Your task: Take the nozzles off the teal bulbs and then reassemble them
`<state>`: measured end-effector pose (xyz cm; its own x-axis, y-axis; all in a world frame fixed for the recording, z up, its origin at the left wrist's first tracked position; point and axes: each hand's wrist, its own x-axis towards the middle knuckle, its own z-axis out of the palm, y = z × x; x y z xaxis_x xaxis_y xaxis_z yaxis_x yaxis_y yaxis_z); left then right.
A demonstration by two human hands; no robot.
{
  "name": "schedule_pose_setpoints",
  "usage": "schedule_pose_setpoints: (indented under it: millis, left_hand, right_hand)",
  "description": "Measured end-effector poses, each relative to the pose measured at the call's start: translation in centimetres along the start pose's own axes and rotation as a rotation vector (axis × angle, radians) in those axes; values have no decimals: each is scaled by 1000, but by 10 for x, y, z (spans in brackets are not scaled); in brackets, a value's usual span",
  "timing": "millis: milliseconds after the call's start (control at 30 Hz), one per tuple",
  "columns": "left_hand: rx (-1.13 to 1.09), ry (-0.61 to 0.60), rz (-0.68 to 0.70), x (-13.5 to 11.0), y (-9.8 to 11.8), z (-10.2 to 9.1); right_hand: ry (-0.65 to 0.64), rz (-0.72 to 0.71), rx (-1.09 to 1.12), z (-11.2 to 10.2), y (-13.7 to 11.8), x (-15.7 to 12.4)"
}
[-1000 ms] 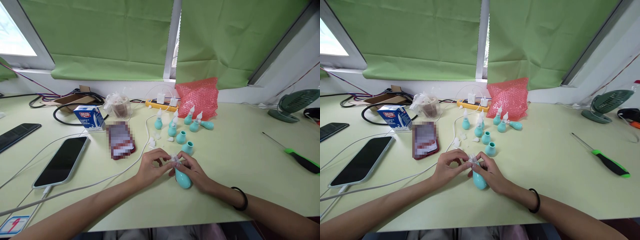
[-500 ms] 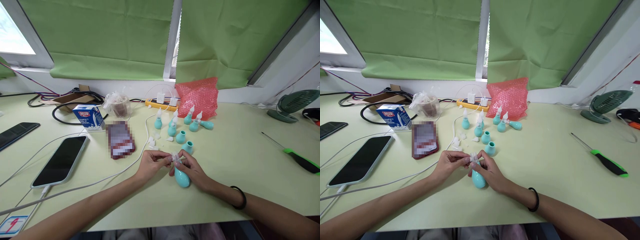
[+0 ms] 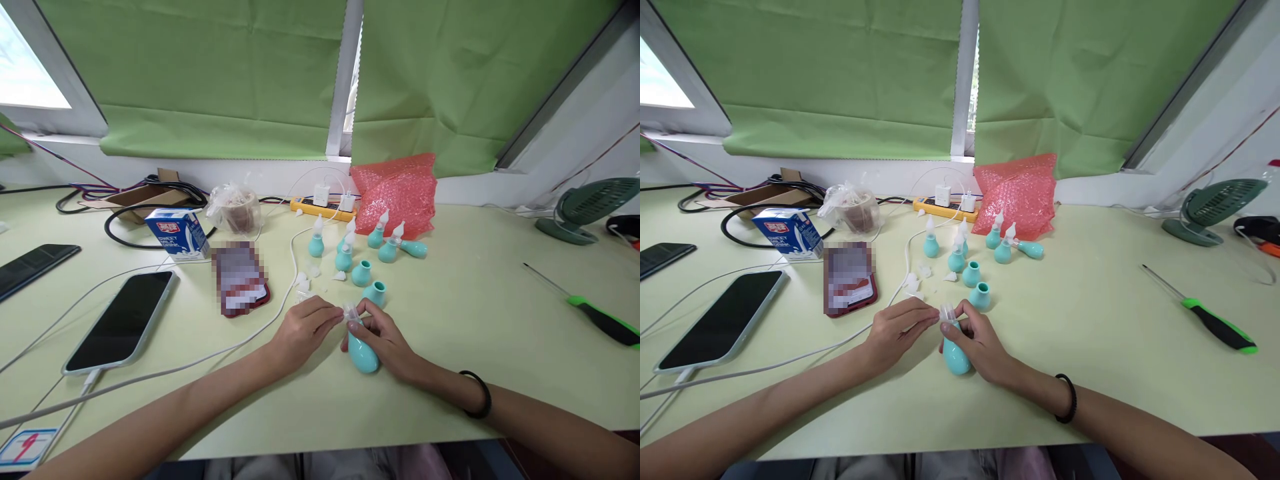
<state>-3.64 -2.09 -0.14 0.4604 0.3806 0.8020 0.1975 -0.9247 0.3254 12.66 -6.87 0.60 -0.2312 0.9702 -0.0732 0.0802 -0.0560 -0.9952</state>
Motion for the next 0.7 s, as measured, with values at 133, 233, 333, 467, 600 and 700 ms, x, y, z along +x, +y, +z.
schedule_pose_setpoints:
  millis: [133,233,333,467,600,700]
  left_hand:
    - [225,-120,132,-2,-4,-2]
    - [364,-165,195,-3,-4,-3]
    - [397,-161,231,-2,-3,-3]
    - [368,-163,232,1,-1,-2]
    - [358,-142,196,4,1,-2]
    - [362,-127,194,5,2,-2]
  right_hand:
    - [-7,20,26,1,-1,0]
    - [-2,12,28,1,-1,-1]
    - [-7,11,18,1,0,-1]
    - [-25,15,-3,1,0,-1]
    - [-28,2,-29,1,0,-1]
    - [-18,-20,-57,2,0,-1]
